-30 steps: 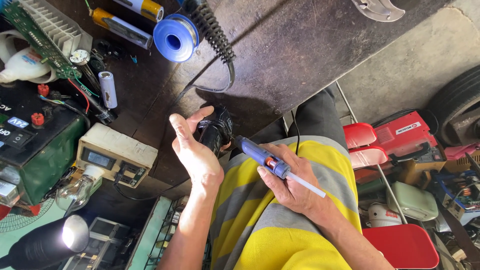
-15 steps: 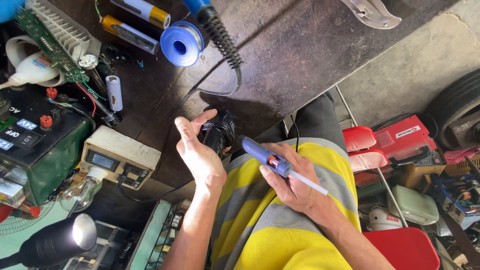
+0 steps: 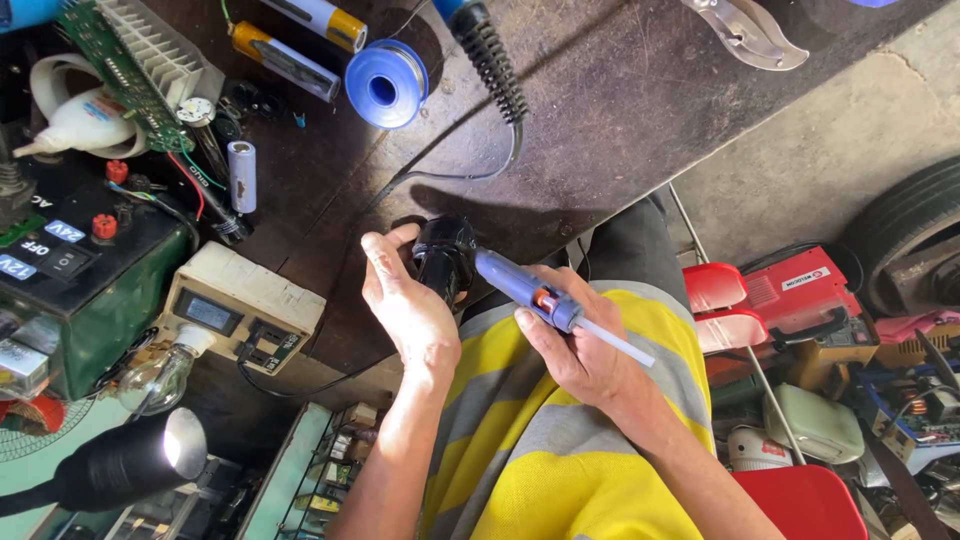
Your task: Applying hot glue to a battery pack to secure wires and seal the casing
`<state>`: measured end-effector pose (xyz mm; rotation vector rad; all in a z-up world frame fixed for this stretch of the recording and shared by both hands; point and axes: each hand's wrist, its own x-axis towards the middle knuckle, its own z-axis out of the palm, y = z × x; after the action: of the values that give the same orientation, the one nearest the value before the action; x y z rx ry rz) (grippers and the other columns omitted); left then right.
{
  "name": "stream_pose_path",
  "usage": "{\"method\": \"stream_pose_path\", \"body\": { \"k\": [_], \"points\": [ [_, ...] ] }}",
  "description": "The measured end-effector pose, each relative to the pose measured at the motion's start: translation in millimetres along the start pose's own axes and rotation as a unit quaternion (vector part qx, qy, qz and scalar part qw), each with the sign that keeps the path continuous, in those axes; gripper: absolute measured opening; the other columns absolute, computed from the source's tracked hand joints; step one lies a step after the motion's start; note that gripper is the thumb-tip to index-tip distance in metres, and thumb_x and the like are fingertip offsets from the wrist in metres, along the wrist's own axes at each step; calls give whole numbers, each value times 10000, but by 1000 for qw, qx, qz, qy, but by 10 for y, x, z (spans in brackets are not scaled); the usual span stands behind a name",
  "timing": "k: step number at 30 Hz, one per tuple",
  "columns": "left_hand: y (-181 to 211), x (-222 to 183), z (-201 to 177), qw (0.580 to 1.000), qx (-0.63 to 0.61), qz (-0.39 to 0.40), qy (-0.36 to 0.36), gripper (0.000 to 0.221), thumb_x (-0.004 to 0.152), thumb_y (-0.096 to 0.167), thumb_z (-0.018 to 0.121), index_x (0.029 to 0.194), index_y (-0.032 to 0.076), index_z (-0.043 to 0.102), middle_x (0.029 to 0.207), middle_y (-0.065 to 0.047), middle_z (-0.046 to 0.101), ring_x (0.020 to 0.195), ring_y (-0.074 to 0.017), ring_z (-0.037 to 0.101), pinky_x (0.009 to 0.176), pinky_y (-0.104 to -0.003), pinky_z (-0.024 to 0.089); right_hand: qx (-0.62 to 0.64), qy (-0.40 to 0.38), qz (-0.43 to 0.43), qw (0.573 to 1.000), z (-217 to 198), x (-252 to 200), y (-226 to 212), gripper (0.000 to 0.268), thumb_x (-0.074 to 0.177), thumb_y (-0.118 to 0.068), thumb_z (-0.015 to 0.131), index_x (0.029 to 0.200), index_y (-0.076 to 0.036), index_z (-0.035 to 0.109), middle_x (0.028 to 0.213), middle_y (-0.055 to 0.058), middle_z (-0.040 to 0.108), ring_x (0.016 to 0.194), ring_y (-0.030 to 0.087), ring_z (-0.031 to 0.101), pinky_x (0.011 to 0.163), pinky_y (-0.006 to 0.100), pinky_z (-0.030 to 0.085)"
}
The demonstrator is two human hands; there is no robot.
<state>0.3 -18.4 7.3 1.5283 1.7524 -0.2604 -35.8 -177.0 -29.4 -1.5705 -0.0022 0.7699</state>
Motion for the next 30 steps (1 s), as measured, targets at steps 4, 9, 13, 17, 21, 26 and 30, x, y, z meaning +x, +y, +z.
{"method": "stream_pose_path", "body": {
  "k": [4, 9, 13, 17, 21, 26, 30],
  "points": [
    [-30, 25, -5, 1000, 0, -7, 7, 672, 1016, 575, 250, 1125, 86, 699, 1273, -278, 576, 1205, -413, 611, 565, -422, 675, 4, 32, 31, 999, -42, -188, -19, 277, 933, -207, 635, 1124, -15, 689, 730, 117, 617, 454, 165, 577, 444, 304, 488],
    [-143, 204, -122, 986, 93, 128, -48, 662, 1046, 522, 202, 1148, 110, 710, 1217, -280, 607, 1183, -409, 639, 934, -515, 591, 278, 129, 82, 948, -38, -310, 203, 152, 988, -43, 553, 852, -28, 618, 706, 169, 661, 378, 176, 590, 362, 265, 446],
    [-133, 254, -173, 969, 144, 181, -81, 585, 1053, 469, 243, 1133, 136, 717, 1161, -245, 633, 1144, -385, 666, 916, -502, 597, 177, 134, 37, 974, 0, 219, 99, 269, 803, 117, 666, 594, -39, 599, 447, 87, 505, 357, 152, 471, 431, 251, 436],
    [-123, 276, -175, 957, 151, 232, -88, 587, 1058, 426, 263, 1115, 105, 752, 1140, -251, 661, 1111, -402, 682, 943, -523, 559, 171, 169, -4, 970, 365, 295, 424, 301, 805, 115, 745, 1078, 7, 680, 894, 137, 741, 839, 178, 694, 832, 352, 587],
    [-177, 301, -180, 957, 142, 236, -90, 592, 1070, 417, 265, 1118, 100, 764, 1148, -252, 665, 1099, -396, 689, 957, -506, 552, 144, 146, -95, 974, 442, 416, 313, 286, 892, 34, 733, 1170, -12, 684, 1061, 153, 792, 1150, 263, 727, 1104, 388, 447],
    [-170, 300, -190, 953, 149, 246, -96, 610, 1067, 430, 253, 1146, 106, 763, 1163, -237, 669, 1121, -381, 684, 977, -501, 534, 220, 143, -78, 962, 617, 354, 343, 527, 859, 145, 722, 1306, 35, 465, 1075, 254, 765, 1097, 322, 735, 1051, 447, 499],
    [-179, 295, -182, 957, 136, 239, -91, 621, 1068, 431, 255, 1134, 87, 768, 1143, -256, 667, 1098, -409, 688, 994, -527, 516, 149, 139, -45, 978, 507, 334, 205, 293, 804, 89, 811, 1074, -4, 742, 1052, 198, 792, 976, 251, 784, 1000, 367, 542]
  ]
}}
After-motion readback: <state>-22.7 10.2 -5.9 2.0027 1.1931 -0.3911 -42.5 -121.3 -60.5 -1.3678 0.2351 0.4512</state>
